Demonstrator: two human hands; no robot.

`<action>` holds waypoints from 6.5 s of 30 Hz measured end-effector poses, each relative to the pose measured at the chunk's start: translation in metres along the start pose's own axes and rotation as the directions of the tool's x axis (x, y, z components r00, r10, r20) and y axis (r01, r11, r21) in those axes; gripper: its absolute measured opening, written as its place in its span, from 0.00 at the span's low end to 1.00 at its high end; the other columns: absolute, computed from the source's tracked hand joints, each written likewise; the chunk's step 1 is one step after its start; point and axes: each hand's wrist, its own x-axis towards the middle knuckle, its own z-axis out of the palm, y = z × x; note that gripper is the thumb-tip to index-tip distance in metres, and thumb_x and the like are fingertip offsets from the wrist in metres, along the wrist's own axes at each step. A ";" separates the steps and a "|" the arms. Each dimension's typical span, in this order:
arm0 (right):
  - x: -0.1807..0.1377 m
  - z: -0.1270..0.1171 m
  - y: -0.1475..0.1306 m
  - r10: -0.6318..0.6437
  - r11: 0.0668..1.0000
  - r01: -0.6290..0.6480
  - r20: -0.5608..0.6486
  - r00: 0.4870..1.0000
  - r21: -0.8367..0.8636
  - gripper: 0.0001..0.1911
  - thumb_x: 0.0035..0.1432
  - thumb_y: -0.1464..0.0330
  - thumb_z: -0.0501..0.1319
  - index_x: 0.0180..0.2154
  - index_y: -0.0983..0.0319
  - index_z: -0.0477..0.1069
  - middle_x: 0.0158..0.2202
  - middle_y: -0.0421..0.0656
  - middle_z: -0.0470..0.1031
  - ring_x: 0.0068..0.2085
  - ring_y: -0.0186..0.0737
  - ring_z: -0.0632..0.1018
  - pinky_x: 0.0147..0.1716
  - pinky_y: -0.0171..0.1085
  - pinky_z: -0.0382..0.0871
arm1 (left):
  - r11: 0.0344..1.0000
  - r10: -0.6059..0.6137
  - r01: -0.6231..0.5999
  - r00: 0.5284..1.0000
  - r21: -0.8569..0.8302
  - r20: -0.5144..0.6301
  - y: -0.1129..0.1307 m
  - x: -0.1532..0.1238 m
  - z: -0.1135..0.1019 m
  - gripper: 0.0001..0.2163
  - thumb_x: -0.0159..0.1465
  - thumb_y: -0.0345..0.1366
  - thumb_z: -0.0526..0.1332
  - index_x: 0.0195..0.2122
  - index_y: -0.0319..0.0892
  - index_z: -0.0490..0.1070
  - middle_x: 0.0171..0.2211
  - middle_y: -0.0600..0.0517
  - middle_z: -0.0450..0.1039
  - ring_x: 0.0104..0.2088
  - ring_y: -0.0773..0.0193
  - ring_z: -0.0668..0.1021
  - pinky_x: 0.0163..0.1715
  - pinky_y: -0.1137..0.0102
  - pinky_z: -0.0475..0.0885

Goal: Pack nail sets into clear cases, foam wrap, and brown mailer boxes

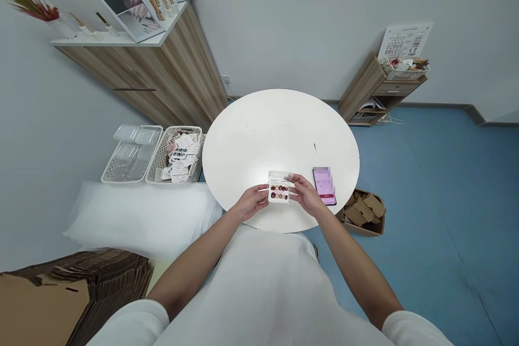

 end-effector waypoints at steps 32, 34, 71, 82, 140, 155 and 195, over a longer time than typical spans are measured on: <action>-0.017 -0.021 0.024 0.091 0.996 -0.092 -0.145 0.985 0.000 0.22 0.45 0.59 0.63 0.42 0.59 0.62 0.28 0.38 0.72 0.30 0.35 0.76 0.38 0.40 0.69 | 0.826 0.159 -0.140 0.987 0.547 0.011 -0.019 -0.004 0.037 0.17 0.53 0.48 0.59 0.34 0.39 0.71 0.34 0.48 0.75 0.38 0.61 0.75 0.39 0.67 0.64; -0.015 -0.023 0.024 0.061 0.995 -0.073 -0.169 0.984 -0.065 0.22 0.45 0.59 0.62 0.42 0.60 0.63 0.25 0.37 0.71 0.28 0.34 0.75 0.35 0.39 0.68 | 0.781 0.177 -0.136 0.984 0.609 -0.007 -0.021 -0.002 0.039 0.17 0.54 0.49 0.57 0.30 0.39 0.71 0.30 0.49 0.75 0.33 0.63 0.74 0.35 0.68 0.64; 0.045 0.049 0.010 -0.307 0.564 0.464 0.349 0.886 -0.683 0.22 0.44 0.64 0.63 0.44 0.57 0.63 0.55 0.47 0.60 0.56 0.47 0.63 0.50 0.48 0.61 | 0.346 0.521 -0.380 0.838 0.858 0.161 0.037 -0.029 -0.061 0.30 0.50 0.41 0.65 0.54 0.50 0.58 0.43 0.50 0.66 0.39 0.62 0.72 0.41 0.66 0.67; 0.145 0.140 0.047 -0.219 0.532 0.355 0.279 0.935 -0.769 0.25 0.46 0.68 0.61 0.48 0.55 0.60 0.55 0.47 0.55 0.55 0.47 0.63 0.49 0.48 0.63 | 0.383 0.539 -0.284 0.841 0.879 0.037 0.074 0.007 -0.173 0.29 0.53 0.34 0.62 0.56 0.47 0.55 0.43 0.48 0.63 0.39 0.62 0.72 0.43 0.64 0.68; 0.069 0.118 0.098 0.054 0.706 0.005 0.061 0.997 -0.709 0.23 0.51 0.66 0.54 0.51 0.58 0.59 0.44 0.45 0.68 0.33 0.35 0.73 0.38 0.42 0.69 | 0.555 0.501 -0.093 0.830 0.827 -0.243 -0.023 -0.058 -0.188 0.15 0.58 0.40 0.53 0.46 0.43 0.66 0.43 0.48 0.70 0.41 0.60 0.72 0.43 0.66 0.67; 0.085 0.177 0.104 0.141 0.437 0.430 0.533 0.834 -0.790 0.22 0.52 0.68 0.53 0.51 0.62 0.61 0.48 0.48 0.67 0.50 0.45 0.66 0.48 0.43 0.61 | 0.615 0.380 0.334 0.669 0.715 -0.639 -0.088 -0.155 -0.177 0.20 0.57 0.43 0.53 0.49 0.42 0.65 0.48 0.45 0.67 0.47 0.52 0.70 0.43 0.63 0.65; 0.156 0.440 0.159 0.110 0.267 0.539 0.581 0.806 -0.799 0.12 0.57 0.71 0.47 0.38 0.61 0.67 0.36 0.44 0.70 0.35 0.36 0.70 0.33 0.35 0.63 | 0.780 0.427 0.171 0.559 0.602 -0.711 -0.062 -0.148 -0.300 0.37 0.56 0.36 0.56 0.62 0.44 0.33 0.63 0.41 0.22 0.61 0.46 0.49 0.53 0.55 0.52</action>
